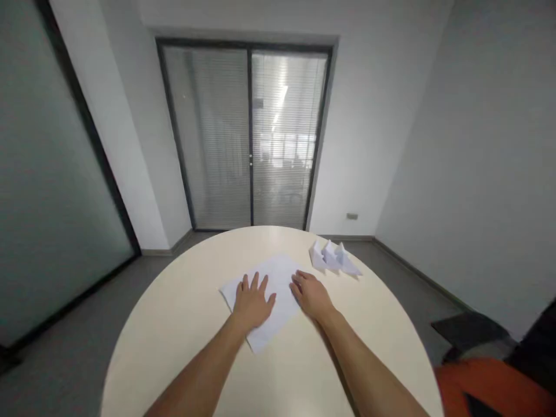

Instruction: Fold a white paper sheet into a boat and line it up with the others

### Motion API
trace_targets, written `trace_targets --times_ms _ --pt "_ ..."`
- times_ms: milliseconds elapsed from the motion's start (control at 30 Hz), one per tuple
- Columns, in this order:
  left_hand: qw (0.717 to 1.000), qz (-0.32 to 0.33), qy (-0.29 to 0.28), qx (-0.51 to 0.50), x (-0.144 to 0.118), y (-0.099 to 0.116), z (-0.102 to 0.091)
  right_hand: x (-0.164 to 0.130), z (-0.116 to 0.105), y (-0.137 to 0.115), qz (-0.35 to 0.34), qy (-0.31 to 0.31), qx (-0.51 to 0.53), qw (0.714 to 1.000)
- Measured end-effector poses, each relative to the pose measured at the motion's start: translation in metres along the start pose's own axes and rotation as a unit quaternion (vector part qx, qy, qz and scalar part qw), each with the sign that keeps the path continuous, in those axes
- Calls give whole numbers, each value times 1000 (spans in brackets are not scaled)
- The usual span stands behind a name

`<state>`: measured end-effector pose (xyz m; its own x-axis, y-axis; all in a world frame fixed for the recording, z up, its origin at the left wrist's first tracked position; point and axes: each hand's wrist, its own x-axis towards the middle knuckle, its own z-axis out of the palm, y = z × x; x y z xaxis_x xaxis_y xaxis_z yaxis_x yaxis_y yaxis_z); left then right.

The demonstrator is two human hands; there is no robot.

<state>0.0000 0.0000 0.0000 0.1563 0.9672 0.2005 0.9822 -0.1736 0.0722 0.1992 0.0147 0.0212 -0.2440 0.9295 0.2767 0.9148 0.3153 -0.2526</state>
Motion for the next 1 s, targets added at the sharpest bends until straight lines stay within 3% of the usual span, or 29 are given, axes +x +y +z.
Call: trace_targets --times_ms 167,433,1000 --pt "998 -46 27 15 -2 0 -4 -3 2 -7 -29 -31 21 999" --pt "997 -33 71 -27 6 -8 9 0 11 -5 -8 -130 54 990" --pt "989 34 133 -61 11 -12 15 -1 8 -3 -69 -137 103 983"
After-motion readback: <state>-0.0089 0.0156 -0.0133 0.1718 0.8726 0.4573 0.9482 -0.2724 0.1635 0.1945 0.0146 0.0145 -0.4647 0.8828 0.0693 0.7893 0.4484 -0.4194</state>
